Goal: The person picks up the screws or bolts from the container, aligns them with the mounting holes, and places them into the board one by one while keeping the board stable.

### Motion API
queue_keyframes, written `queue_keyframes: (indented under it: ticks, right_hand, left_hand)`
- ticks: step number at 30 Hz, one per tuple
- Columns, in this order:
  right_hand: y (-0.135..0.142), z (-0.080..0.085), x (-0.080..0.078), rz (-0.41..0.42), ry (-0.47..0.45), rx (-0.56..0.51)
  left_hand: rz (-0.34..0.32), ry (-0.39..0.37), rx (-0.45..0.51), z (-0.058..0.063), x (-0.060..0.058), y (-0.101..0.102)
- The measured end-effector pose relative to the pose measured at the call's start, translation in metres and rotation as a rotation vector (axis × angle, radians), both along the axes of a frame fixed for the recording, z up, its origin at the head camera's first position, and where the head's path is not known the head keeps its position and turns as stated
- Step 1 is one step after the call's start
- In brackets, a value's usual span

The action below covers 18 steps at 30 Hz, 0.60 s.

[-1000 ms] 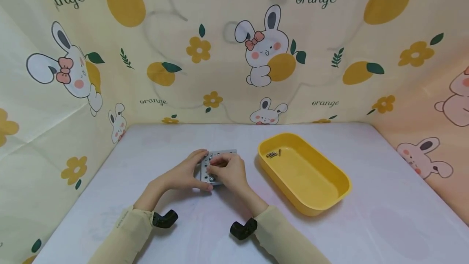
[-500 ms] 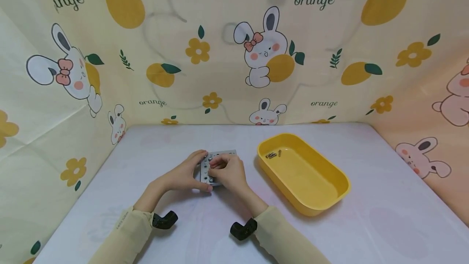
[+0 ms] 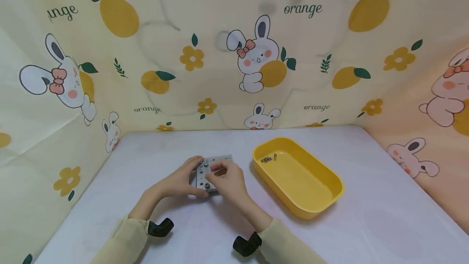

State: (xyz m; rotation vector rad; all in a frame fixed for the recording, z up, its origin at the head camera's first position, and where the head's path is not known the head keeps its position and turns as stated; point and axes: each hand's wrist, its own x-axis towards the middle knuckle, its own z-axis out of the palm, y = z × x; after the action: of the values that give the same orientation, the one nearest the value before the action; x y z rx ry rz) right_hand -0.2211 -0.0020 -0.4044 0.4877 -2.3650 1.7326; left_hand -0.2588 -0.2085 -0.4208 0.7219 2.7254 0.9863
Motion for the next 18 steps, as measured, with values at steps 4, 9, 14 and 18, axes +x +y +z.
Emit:
queue_keyframes:
  ticks: [4,9,14,18]
  right_hand:
    - [0.011,0.035,0.04,0.015,0.127,0.043]
    - [0.041,0.078,0.07,0.02,0.291,0.085]
    - [0.085,0.097,0.061,-0.002,0.443,0.164]
    - [0.122,0.103,0.041,0.024,0.535,0.213]
  left_hand:
    - [0.012,0.007,0.0,-0.001,0.003,-0.004]
    - [0.008,0.014,0.006,-0.002,0.001,-0.005]
    - [-0.003,0.011,0.006,-0.002,-0.002,-0.001]
    - [-0.002,0.001,-0.005,-0.001,-0.002,-0.001]
